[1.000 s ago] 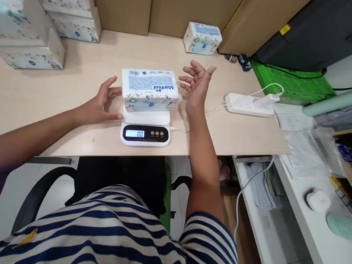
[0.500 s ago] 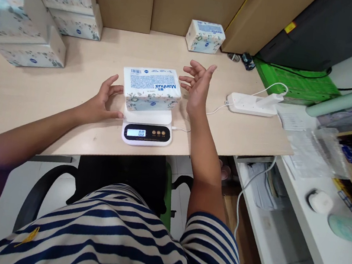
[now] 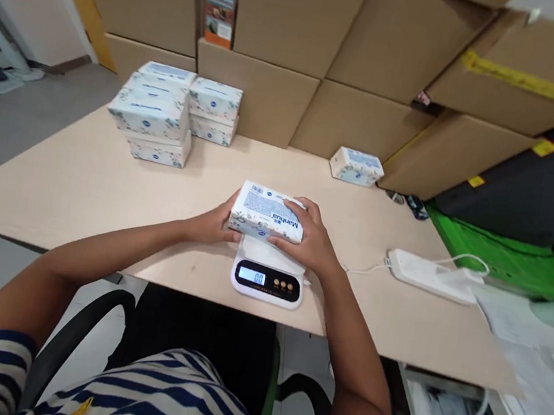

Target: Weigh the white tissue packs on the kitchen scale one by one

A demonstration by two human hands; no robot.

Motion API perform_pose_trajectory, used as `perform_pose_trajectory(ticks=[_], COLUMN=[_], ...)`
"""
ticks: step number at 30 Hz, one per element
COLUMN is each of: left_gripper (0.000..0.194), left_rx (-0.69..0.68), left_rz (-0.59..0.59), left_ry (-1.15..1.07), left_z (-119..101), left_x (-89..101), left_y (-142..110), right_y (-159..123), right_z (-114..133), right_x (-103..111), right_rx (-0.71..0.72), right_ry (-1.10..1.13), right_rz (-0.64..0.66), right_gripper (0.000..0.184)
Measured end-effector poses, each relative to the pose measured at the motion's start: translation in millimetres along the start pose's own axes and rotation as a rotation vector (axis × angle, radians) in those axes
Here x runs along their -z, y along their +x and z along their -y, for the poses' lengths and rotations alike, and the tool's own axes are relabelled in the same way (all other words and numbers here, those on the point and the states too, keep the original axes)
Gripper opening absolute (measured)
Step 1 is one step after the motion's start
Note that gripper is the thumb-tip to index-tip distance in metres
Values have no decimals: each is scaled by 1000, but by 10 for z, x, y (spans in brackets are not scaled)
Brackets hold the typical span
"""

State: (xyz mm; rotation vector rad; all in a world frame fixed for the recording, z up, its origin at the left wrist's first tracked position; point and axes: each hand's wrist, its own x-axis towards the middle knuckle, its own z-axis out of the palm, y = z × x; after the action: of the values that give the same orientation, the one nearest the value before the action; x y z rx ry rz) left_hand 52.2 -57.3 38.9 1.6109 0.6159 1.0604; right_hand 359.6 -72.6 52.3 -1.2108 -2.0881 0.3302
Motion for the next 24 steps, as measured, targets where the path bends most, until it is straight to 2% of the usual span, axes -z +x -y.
perform_pose_trajectory(ticks=[3,6,9,11,14,17,20,24], left_gripper=[103,91,72,63,56,54,55,53], left_rx=[3,165,203,171,151,101,63,86], left_rz=[-184,-430,-707,-806,-801,-744,-711,-732], left_ry=[-98,-149,-48,29,65,107,128,114], left_z=[162,339,420,429,430,459,507,550], left_x=[36,101,145,152,141,122,112,119], left_y=[57,145,181,167,119,72,43,31], right_y=[375,963,1577,1885,2142,2261,2375,2522], right_z=[101,206,222,185,123,90,86,93], right_x=[53,10,-241,-507,-923,-1220,-1387,-1551], right_rx=[97,201,169,84,-59,-70,-14,18], right_ry=[-75,-135,-133,-112,-96,-81,-45,12], right_rz=[14,17,26,82,213,291,339,377], right_gripper=[82,83,89,94,96,90,88,93])
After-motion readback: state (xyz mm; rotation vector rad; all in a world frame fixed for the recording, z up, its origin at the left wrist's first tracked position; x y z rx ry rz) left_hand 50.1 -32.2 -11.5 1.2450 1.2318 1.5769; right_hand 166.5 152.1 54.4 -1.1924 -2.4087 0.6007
